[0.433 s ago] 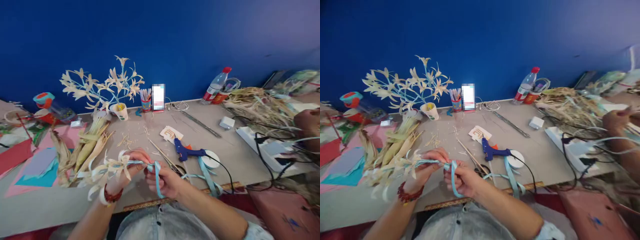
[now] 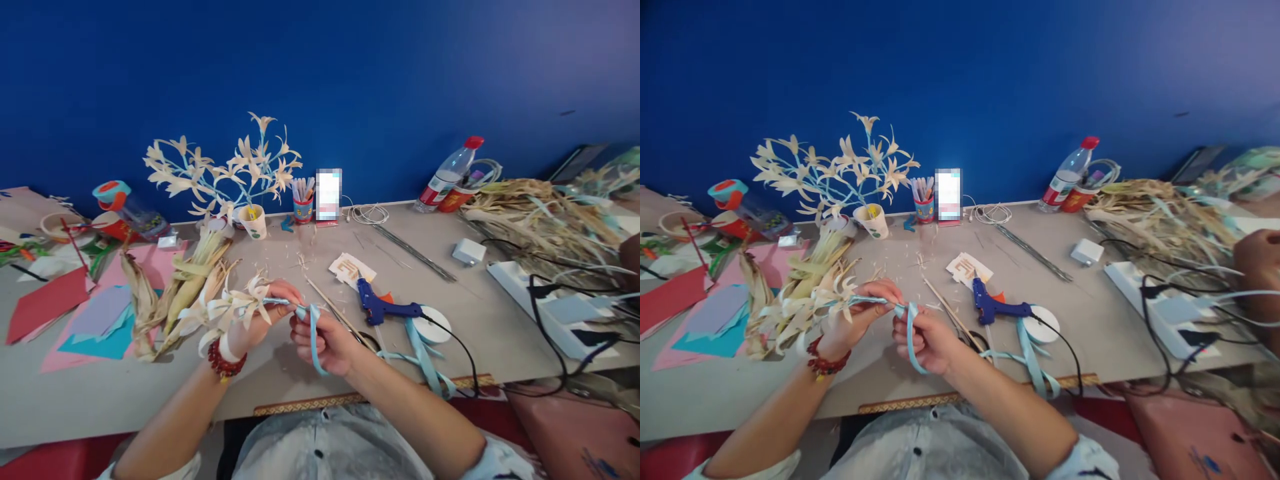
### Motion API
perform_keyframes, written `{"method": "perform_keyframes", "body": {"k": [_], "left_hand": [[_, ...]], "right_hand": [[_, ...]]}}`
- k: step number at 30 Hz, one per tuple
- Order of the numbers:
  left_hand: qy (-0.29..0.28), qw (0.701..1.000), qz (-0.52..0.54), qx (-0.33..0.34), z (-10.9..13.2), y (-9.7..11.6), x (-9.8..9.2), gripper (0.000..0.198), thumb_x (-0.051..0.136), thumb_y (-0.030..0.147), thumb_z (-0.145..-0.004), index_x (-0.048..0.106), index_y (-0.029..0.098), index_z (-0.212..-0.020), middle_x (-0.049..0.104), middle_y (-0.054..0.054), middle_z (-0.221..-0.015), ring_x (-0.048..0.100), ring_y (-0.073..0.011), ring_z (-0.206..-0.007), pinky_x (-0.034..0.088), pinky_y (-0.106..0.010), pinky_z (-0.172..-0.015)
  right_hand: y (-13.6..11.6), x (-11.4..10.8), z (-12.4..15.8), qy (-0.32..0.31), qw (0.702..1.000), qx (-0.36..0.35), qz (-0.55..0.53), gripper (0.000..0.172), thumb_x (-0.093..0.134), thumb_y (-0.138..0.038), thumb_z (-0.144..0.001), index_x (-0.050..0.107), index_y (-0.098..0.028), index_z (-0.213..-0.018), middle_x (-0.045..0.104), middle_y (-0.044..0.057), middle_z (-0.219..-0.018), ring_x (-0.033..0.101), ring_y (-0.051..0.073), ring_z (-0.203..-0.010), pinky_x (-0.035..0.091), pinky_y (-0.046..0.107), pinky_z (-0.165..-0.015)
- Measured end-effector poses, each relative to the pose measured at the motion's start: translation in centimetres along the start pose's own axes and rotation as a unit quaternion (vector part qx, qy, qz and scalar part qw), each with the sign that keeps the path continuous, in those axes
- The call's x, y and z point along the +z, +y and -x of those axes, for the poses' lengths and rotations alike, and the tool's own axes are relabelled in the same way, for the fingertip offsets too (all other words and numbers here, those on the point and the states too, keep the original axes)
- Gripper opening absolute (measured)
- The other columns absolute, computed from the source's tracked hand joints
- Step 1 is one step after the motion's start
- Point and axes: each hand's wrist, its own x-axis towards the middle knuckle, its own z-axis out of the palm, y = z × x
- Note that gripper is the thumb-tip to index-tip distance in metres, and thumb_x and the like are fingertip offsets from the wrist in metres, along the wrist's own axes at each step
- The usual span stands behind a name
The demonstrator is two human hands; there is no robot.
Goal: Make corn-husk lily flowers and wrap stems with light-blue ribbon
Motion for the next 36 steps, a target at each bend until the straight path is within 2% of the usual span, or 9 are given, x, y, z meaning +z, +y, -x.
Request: {"method": "perform_keyframes", "body": {"k": [2, 5, 10, 16, 25, 33, 36], "left_hand": [[-0.030, 0.998, 0.052, 0.008, -0.3, -0.3, -0.1, 0.003, 0.067, 0.024, -0.084, 0.069, 0.022, -0.083, 0.070, -0.003, -0.087, 0.065, -0.0198, -0.086, 0.053, -0.033, -0.077], [-0.020, 0.996, 0.088, 0.005, -0.5, -1.1, 0.0, 0.004, 0.066, 0.020, -0.085, 0.068, 0.022, -0.084, 0.069, -0.003, -0.088, 0.063, -0.0194, -0.091, 0.052, -0.032, -0.080], [-0.011, 0.997, 0.081, 0.010, -0.5, -2.3, 0.0, 0.004, 0.065, 0.020, -0.085, 0.069, 0.022, -0.084, 0.068, -0.004, -0.091, 0.063, -0.0209, -0.095, 0.052, -0.034, -0.083], [-0.001, 0.998, 0.065, 0.017, -0.8, -2.6, -0.5, 0.004, 0.066, 0.021, -0.085, 0.069, 0.023, -0.083, 0.068, -0.004, -0.089, 0.063, -0.0228, -0.095, 0.051, -0.038, -0.086], [0.019, 0.998, 0.055, -0.003, -0.4, -3.7, -0.9, 0.002, 0.066, 0.022, -0.084, 0.067, 0.023, -0.083, 0.069, -0.005, -0.093, 0.064, -0.0232, -0.098, 0.054, -0.038, -0.086], [0.012, 0.998, 0.055, -0.022, 0.0, -4.5, -0.9, 0.004, 0.065, 0.024, -0.086, 0.069, 0.023, -0.084, 0.070, -0.004, -0.093, 0.065, -0.0244, -0.099, 0.052, -0.040, -0.092], [0.008, 0.997, 0.068, -0.023, -0.1, -4.2, -0.9, 0.005, 0.064, 0.024, -0.087, 0.069, 0.025, -0.086, 0.071, -0.002, -0.091, 0.066, -0.0237, -0.096, 0.052, -0.040, -0.092]], "right_hand": [[-0.1, 0.0, -0.2, 0.001, 1.000, -0.005, -0.005, 0.039, 0.076, -0.029, -0.080, 0.043, -0.016, -0.063, 0.029, -0.012, -0.048, 0.010, 0.002, -0.039, 0.018, 0.011, -0.037], [-0.3, 0.0, -0.6, 0.003, 1.000, -0.011, -0.010, 0.037, 0.077, -0.028, -0.079, 0.045, -0.016, -0.065, 0.030, -0.012, -0.049, 0.011, 0.002, -0.040, 0.018, 0.011, -0.038], [-0.3, -0.3, -1.1, 0.013, 0.999, -0.025, -0.017, 0.033, 0.078, -0.026, -0.077, 0.048, -0.016, -0.070, 0.033, -0.011, -0.051, 0.013, 0.002, -0.041, 0.017, 0.010, -0.038], [-0.2, -0.6, -1.6, 0.014, 0.999, -0.017, -0.037, 0.027, 0.076, -0.024, -0.079, 0.051, -0.016, -0.075, 0.035, -0.011, -0.050, 0.014, 0.002, -0.041, 0.018, 0.011, -0.039], [-0.2, -1.0, -2.4, 0.008, 0.999, -0.009, -0.046, 0.032, 0.079, -0.024, -0.075, 0.047, -0.017, -0.073, 0.031, -0.012, -0.049, 0.013, 0.004, -0.042, 0.016, 0.012, -0.039], [-0.1, -0.9, -2.2, 0.065, 0.998, 0.007, -0.023, 0.037, 0.079, -0.032, -0.075, 0.046, -0.017, -0.067, 0.033, -0.010, -0.052, 0.018, 0.005, -0.045, 0.016, 0.017, -0.041], [-0.1, -0.8, -2.0, 0.066, 0.998, 0.013, -0.020, 0.035, 0.079, -0.037, -0.072, 0.052, -0.015, -0.069, 0.038, -0.009, -0.053, 0.022, 0.005, -0.045, 0.017, 0.017, -0.042]]}}
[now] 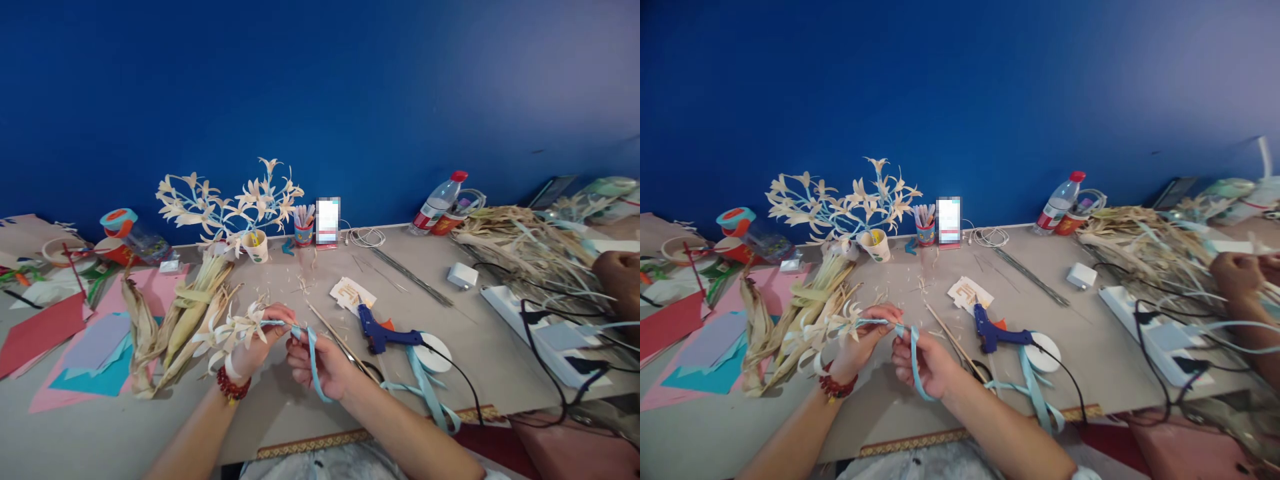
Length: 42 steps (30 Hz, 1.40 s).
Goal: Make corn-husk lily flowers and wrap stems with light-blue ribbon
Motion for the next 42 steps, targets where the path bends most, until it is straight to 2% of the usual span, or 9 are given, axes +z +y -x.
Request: {"method": "perform_keyframes", "body": {"k": [12, 15, 20, 23, 26, 31, 34, 40, 42], "left_hand": [[0.018, 0.998, 0.050, 0.019, -0.1, 0.5, 0.1, 0.003, 0.065, 0.025, -0.086, 0.067, 0.026, -0.084, 0.068, -0.004, -0.088, 0.063, -0.0257, -0.095, 0.049, -0.041, -0.090], [0.017, 0.998, 0.058, 0.018, -0.2, 0.8, -0.1, 0.003, 0.065, 0.025, -0.085, 0.068, 0.026, -0.084, 0.067, -0.005, -0.089, 0.062, -0.0262, -0.095, 0.050, -0.042, -0.087], [0.001, 0.998, 0.068, 0.008, -0.1, 1.1, 0.1, 0.005, 0.065, 0.024, -0.085, 0.069, 0.026, -0.085, 0.066, -0.004, -0.090, 0.061, -0.0257, -0.095, 0.049, -0.044, -0.090], [0.005, 0.995, 0.095, 0.001, 0.0, 1.1, 0.3, 0.004, 0.066, 0.024, -0.084, 0.069, 0.025, -0.083, 0.066, -0.003, -0.087, 0.061, -0.0237, -0.093, 0.048, -0.044, -0.093], [0.016, 0.992, 0.124, -0.016, 0.0, 1.2, 0.5, 0.002, 0.069, 0.025, -0.081, 0.070, 0.024, -0.080, 0.066, -0.003, -0.084, 0.061, -0.0224, -0.090, 0.048, -0.044, -0.094], [0.035, 0.987, 0.157, -0.030, 0.0, 1.4, 0.8, 0.006, 0.071, 0.027, -0.078, 0.069, 0.022, -0.075, 0.065, -0.004, -0.081, 0.060, -0.0212, -0.087, 0.049, -0.043, -0.092], [0.044, 0.981, 0.184, -0.045, 0.0, 1.6, 0.9, 0.005, 0.070, 0.024, -0.080, 0.069, 0.021, -0.077, 0.065, -0.003, -0.082, 0.060, -0.0190, -0.087, 0.048, -0.038, -0.090], [0.053, 0.972, 0.214, -0.077, -0.1, 1.7, 1.2, 0.008, 0.071, 0.027, -0.079, 0.067, 0.020, -0.078, 0.065, -0.002, -0.082, 0.060, -0.0176, -0.084, 0.049, -0.033, -0.083], [0.051, 0.972, 0.209, -0.095, 0.0, 1.8, 1.4, 0.010, 0.073, 0.028, -0.078, 0.067, 0.019, -0.077, 0.065, -0.003, -0.082, 0.060, -0.0175, -0.083, 0.049, -0.031, -0.079]], "right_hand": [[1.0, -0.2, 4.6, 0.147, 0.938, -0.117, 0.290, 0.060, 0.048, -0.068, -0.085, 0.067, -0.011, -0.091, 0.066, 0.006, -0.070, 0.055, 0.012, -0.053, 0.041, 0.024, -0.054], [0.8, -0.1, 6.6, 0.183, 0.864, -0.164, 0.440, 0.043, 0.066, -0.057, -0.080, 0.062, -0.017, -0.096, 0.062, 0.001, -0.073, 0.050, 0.011, -0.053, 0.039, 0.023, -0.050], [-0.4, -0.4, 8.3, 0.318, 0.640, -0.310, 0.627, 0.023, 0.064, -0.039, -0.087, 0.063, -0.024, -0.105, 0.062, 0.002, -0.080, 0.052, 0.016, -0.063, 0.041, 0.027, -0.059], [-1.5, -1.0, 8.4, 0.351, 0.572, -0.343, 0.657, 0.019, 0.059, -0.036, -0.089, 0.065, -0.026, -0.105, 0.066, 0.006, -0.090, 0.057, 0.021, -0.072, 0.043, 0.032, -0.067], [-2.3, -1.6, 8.2, 0.323, 0.573, -0.288, 0.696, 0.015, 0.056, -0.032, -0.090, 0.068, -0.025, -0.094, 0.069, 0.007, -0.090, 0.060, 0.023, -0.079, 0.043, 0.033, -0.072], [-2.1, -1.4, 8.3, 0.158, 0.677, -0.150, 0.703, 0.025, 0.050, -0.037, -0.095, 0.070, -0.021, -0.095, 0.068, 0.003, -0.079, 0.059, 0.018, -0.068, 0.040, 0.026, -0.061], [-1.8, -1.0, 8.7, 0.111, 0.658, -0.150, 0.729, 0.029, 0.050, -0.041, -0.096, 0.071, -0.021, -0.093, 0.068, 0.003, -0.080, 0.059, 0.017, -0.071, 0.040, 0.025, -0.064], [-2.6, -1.9, 9.0, 0.265, 0.599, -0.246, 0.714, 0.024, 0.051, -0.036, -0.095, 0.070, -0.022, -0.095, 0.071, 0.008, -0.091, 0.062, 0.023, -0.082, 0.043, 0.031, -0.073], [-3.2, -2.0, 8.9, 0.300, 0.616, -0.279, 0.673, 0.024, 0.052, -0.038, -0.094, 0.068, -0.021, -0.093, 0.069, 0.007, -0.086, 0.061, 0.022, -0.078, 0.044, 0.031, -0.069]]}}
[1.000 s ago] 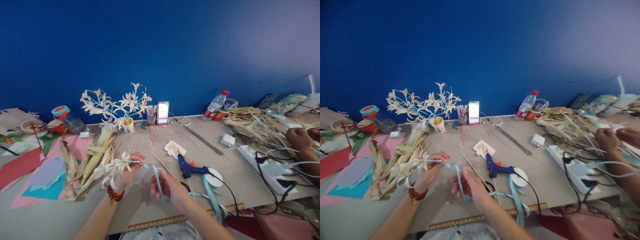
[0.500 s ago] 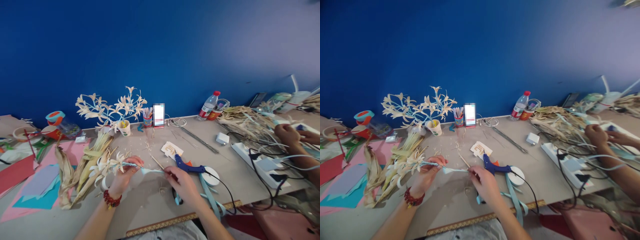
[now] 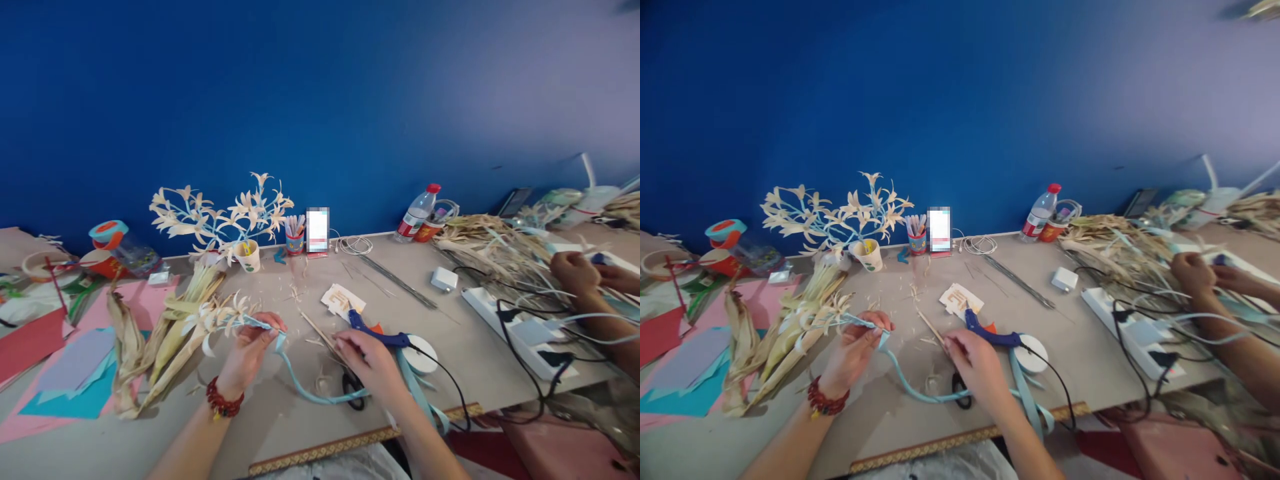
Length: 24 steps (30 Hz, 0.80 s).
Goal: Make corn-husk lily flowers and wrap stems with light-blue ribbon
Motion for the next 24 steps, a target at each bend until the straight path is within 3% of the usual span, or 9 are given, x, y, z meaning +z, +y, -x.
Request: {"method": "perform_keyframes", "body": {"k": [3, 9, 17, 24], "left_hand": [[-0.013, 0.999, -0.017, -0.040, 0.2, -0.3, 0.5, 0.011, 0.074, 0.027, -0.076, 0.067, 0.018, -0.077, 0.066, -0.003, -0.082, 0.060, -0.0172, -0.080, 0.048, -0.029, -0.074], [-0.052, 0.994, -0.043, -0.082, 0.4, -1.2, 0.9, 0.011, 0.074, 0.028, -0.077, 0.068, 0.019, -0.079, 0.067, -0.005, -0.085, 0.059, -0.0174, -0.079, 0.048, -0.028, -0.070], [-0.066, 0.993, -0.030, -0.089, 0.3, -1.2, 1.0, 0.015, 0.077, 0.028, -0.074, 0.070, 0.016, -0.077, 0.060, -0.005, -0.089, 0.057, -0.0155, -0.078, 0.050, -0.025, -0.069], [-0.103, 0.986, -0.004, -0.129, 0.5, -0.8, 1.1, 0.014, 0.076, 0.027, -0.075, 0.069, 0.016, -0.079, 0.058, -0.002, -0.083, 0.057, -0.0131, -0.070, 0.047, -0.025, -0.066]], "right_hand": [[-0.9, -0.1, -0.9, -0.016, 0.996, -0.002, -0.090, 0.026, 0.052, -0.040, -0.094, 0.067, -0.020, -0.089, 0.066, 0.005, -0.079, 0.058, 0.018, -0.071, 0.043, 0.028, -0.063], [-2.9, 1.7, -3.0, -0.128, 0.984, -0.017, -0.124, 0.023, 0.061, -0.040, -0.089, 0.069, -0.019, -0.084, 0.063, 0.001, -0.073, 0.054, 0.015, -0.066, 0.038, 0.025, -0.060], [-2.2, 3.7, -3.9, -0.198, 0.931, 0.093, -0.292, 0.037, 0.071, -0.052, -0.078, 0.065, -0.016, -0.077, 0.065, 0.000, -0.069, 0.054, 0.012, -0.061, 0.042, 0.025, -0.061], [-2.0, 3.8, -3.7, -0.225, 0.888, 0.158, -0.368, 0.035, 0.078, -0.046, -0.073, 0.065, -0.014, -0.076, 0.067, 0.000, -0.065, 0.055, 0.009, -0.055, 0.043, 0.022, -0.060]]}}
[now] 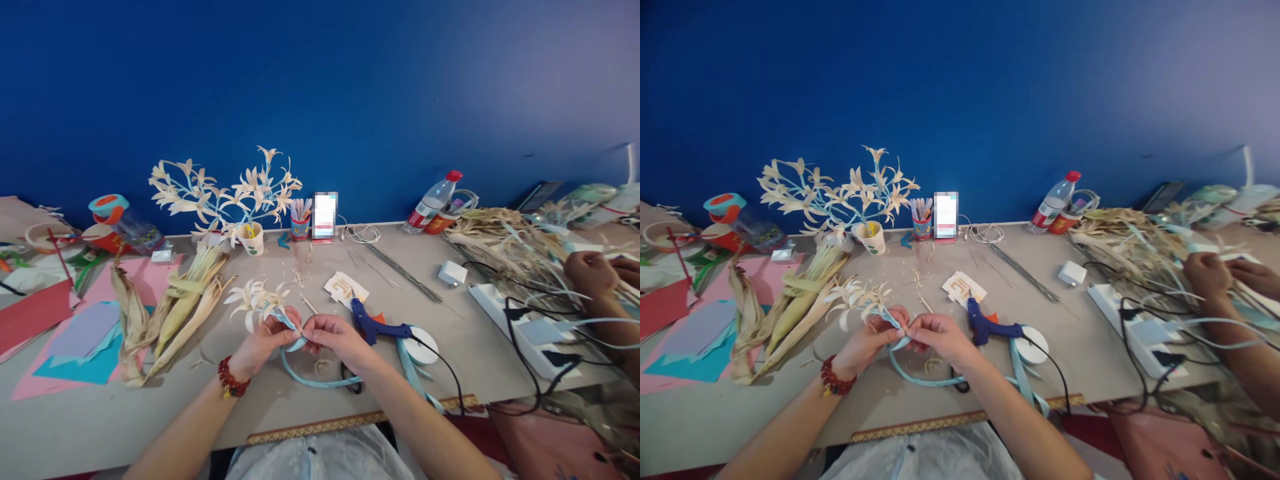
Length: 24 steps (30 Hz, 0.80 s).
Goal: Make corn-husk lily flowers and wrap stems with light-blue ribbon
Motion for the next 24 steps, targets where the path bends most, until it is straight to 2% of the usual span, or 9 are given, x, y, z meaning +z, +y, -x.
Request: {"method": "perform_keyframes", "body": {"k": [5, 11, 16, 20, 24], "left_hand": [[-0.027, 0.999, 0.028, -0.028, 0.0, -0.1, 0.0, 0.017, 0.075, 0.029, -0.077, 0.067, 0.015, -0.081, 0.060, 0.000, -0.072, 0.059, -0.0139, -0.068, 0.044, -0.025, -0.067], [-0.004, 0.999, 0.035, -0.033, 0.0, -0.1, 0.3, 0.017, 0.077, 0.027, -0.076, 0.068, 0.014, -0.082, 0.062, 0.000, -0.074, 0.060, -0.0119, -0.070, 0.045, -0.022, -0.070], [0.009, 0.998, 0.047, -0.049, 0.2, -0.5, 0.3, 0.024, 0.075, 0.030, -0.079, 0.066, 0.015, -0.095, 0.066, -0.001, -0.077, 0.063, -0.0125, -0.067, 0.050, -0.024, -0.067], [-0.007, 0.997, 0.055, -0.056, 0.3, -0.8, 0.2, 0.026, 0.071, 0.034, -0.082, 0.063, 0.016, -0.099, 0.067, -0.001, -0.079, 0.065, -0.0134, -0.061, 0.052, -0.026, -0.063], [-0.026, 0.998, 0.035, -0.051, 0.4, -0.7, 0.4, 0.026, 0.071, 0.032, -0.083, 0.063, 0.016, -0.101, 0.066, -0.002, -0.083, 0.064, -0.0112, -0.059, 0.052, -0.025, -0.062]], "right_hand": [[0.5, -0.4, -0.1, -0.007, 1.000, -0.015, -0.017, 0.031, 0.080, -0.042, -0.072, 0.066, -0.014, -0.073, 0.067, 0.000, -0.065, 0.053, 0.008, -0.055, 0.041, 0.022, -0.058], [0.7, -0.6, -0.2, 0.003, 0.999, -0.033, -0.015, 0.027, 0.081, -0.038, -0.071, 0.067, -0.015, -0.071, 0.064, -0.001, -0.064, 0.051, 0.009, -0.057, 0.039, 0.023, -0.058], [0.8, -0.4, 0.0, 0.024, 0.998, -0.038, -0.031, 0.025, 0.080, -0.036, -0.070, 0.067, -0.015, -0.069, 0.068, 0.001, -0.065, 0.052, 0.010, -0.057, 0.037, 0.023, -0.058], [1.2, -0.1, 0.2, 0.014, 0.998, -0.036, -0.057, 0.023, 0.075, -0.035, -0.076, 0.065, -0.015, -0.070, 0.071, 0.004, -0.066, 0.058, 0.012, -0.060, 0.036, 0.023, -0.059], [2.2, -0.4, 0.2, 0.023, 0.995, -0.029, -0.089, 0.022, 0.075, -0.034, -0.076, 0.064, -0.016, -0.071, 0.069, 0.003, -0.064, 0.060, 0.013, -0.059, 0.035, 0.022, -0.058]]}}
